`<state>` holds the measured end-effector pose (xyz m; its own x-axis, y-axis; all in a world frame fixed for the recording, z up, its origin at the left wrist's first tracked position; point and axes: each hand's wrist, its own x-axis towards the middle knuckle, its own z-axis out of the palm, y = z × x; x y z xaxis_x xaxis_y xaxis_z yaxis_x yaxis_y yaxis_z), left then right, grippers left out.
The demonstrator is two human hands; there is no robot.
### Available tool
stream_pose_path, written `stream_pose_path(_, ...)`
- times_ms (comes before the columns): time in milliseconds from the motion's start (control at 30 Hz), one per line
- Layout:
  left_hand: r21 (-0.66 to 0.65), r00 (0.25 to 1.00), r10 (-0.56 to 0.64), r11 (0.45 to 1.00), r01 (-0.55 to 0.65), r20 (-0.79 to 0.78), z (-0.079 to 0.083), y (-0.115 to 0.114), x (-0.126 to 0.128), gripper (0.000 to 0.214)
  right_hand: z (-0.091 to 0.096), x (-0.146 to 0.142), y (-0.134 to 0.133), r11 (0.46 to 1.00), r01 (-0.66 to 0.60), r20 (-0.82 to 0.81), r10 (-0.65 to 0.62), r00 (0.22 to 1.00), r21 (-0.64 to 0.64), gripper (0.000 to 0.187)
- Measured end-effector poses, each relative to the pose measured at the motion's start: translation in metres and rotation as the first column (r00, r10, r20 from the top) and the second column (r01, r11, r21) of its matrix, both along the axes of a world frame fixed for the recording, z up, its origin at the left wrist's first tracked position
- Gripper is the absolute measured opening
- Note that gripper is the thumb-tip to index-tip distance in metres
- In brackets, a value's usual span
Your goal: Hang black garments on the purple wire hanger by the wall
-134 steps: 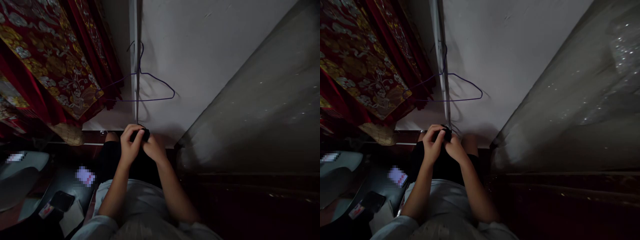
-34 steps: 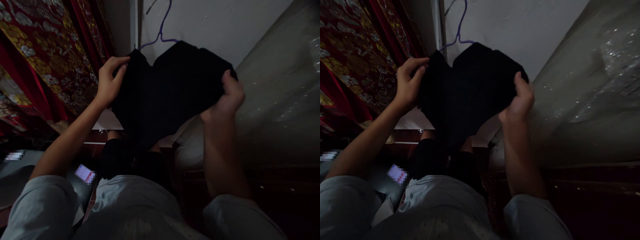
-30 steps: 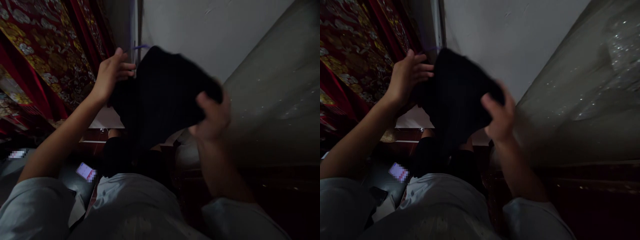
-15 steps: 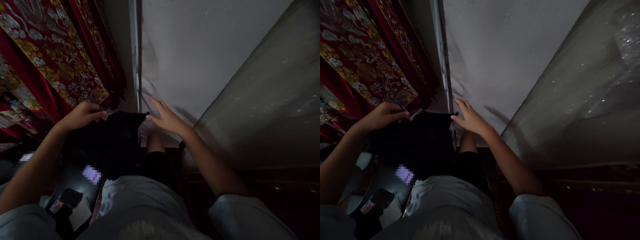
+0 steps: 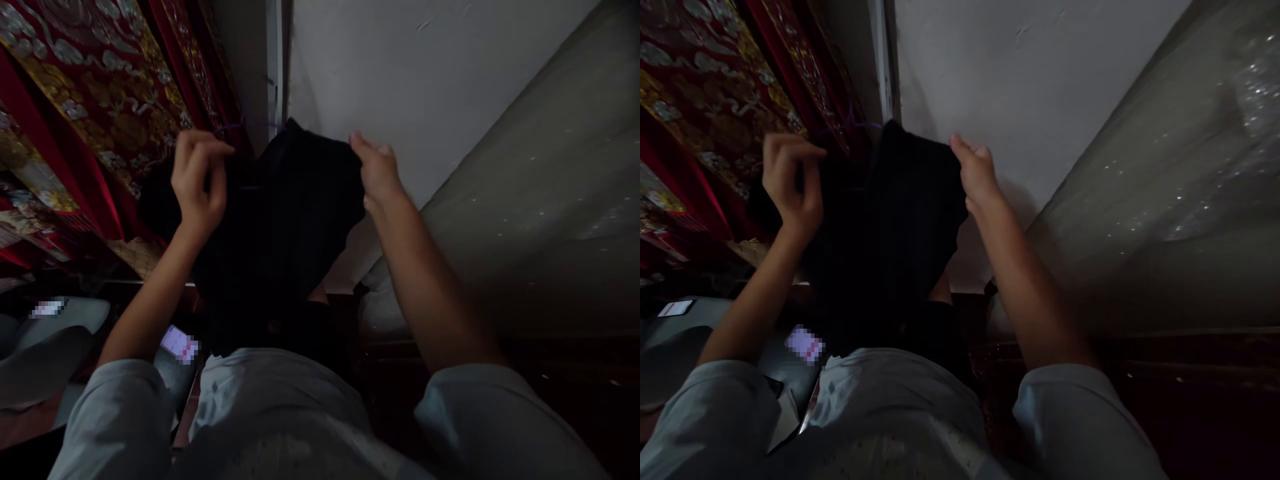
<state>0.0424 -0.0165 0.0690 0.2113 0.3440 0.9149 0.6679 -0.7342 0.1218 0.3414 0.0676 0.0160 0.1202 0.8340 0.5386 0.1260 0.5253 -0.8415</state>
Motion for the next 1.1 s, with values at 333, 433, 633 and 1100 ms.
stream_pose_path(333, -0.603, 0.882, 0.039, 0.715, -0.354, -0.470, -0.129, 0.025, 0.014, 0.042, -0.040, 0.037, -0.007, 0.999, 0.042, -0.263, -0.049, 0.964, -0.031, 0.047)
stream_pose_path(433, -0.638, 0.875, -0.039, 0.701, -0.320, -0.482, -0.165, 0.014, 0.019, 0.032, -0.052, 0.046, -0.009, 0.962, 0.269, -0.100, -0.265, 0.959, 0.031, 0.040)
stream_pose_path(633, -0.611, 0.994, 0.087, 0.784, -0.108, -0.064, -0.219, -0.016, 0.044, 0.020, -0.100, -0.010, -0.066, 0.885, 0.425, 0.038, -0.439, 0.898, 0.189, 0.022)
stream_pose_path(1100, -0.481, 0.748, 0.109, 0.823, 0.301, 0.655, -0.242, -0.067, 0.096, 0.029, -0.153, -0.102, -0.133, 0.975, 0.037, 0.002, -0.037, 0.999, -0.220, 0.019)
